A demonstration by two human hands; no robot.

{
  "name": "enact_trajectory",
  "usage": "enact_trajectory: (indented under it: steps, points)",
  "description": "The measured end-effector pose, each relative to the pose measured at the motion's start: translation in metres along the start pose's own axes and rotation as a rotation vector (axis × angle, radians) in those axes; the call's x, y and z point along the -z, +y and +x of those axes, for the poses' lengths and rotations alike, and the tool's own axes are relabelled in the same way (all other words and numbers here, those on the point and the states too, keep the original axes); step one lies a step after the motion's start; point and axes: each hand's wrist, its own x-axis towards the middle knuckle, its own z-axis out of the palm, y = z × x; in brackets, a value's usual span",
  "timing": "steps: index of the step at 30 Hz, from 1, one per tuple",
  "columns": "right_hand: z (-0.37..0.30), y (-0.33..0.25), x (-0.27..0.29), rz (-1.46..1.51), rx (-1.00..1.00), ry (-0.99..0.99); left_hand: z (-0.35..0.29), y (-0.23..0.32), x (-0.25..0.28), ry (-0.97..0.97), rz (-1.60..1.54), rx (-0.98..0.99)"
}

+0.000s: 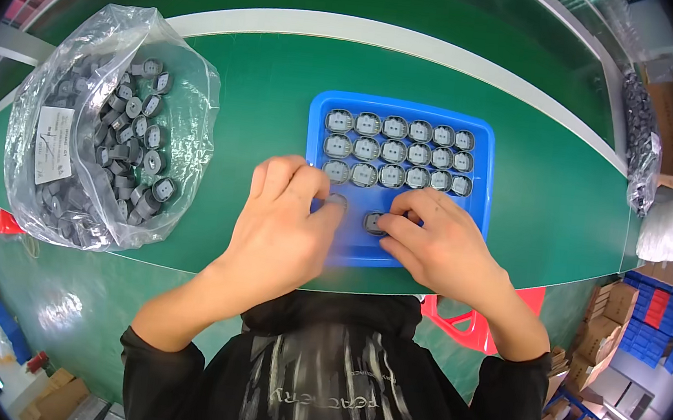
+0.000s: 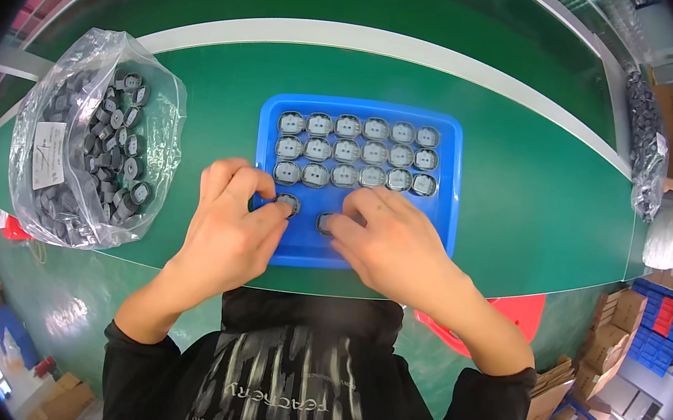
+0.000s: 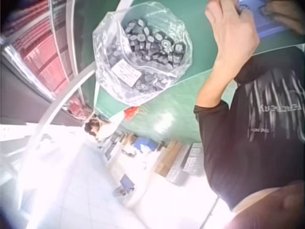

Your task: Arranging small grey electronic components from a bag into a blue plastic tray.

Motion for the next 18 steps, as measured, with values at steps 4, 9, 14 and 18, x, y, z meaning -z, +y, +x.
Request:
enact_trajectory:
  steps: [4,9,14,18]
  points:
    - [0.003,0.005,-0.004,-0.026,0.055,0.023,0.001,0.0,-0.006,0.024,0.015,-0.001]
    - [0.012,0.009,-0.009,-0.068,0.122,0.082,0.001,0.003,-0.007,0.043,0.037,0.03]
    - [0.017,0.011,-0.011,-0.059,0.132,0.076,0.001,-0.001,-0.006,0.026,0.041,0.034]
    - [0.024,0.011,-0.014,-0.04,0.131,0.062,-0.005,-0.003,0.001,0.052,-0.017,0.055]
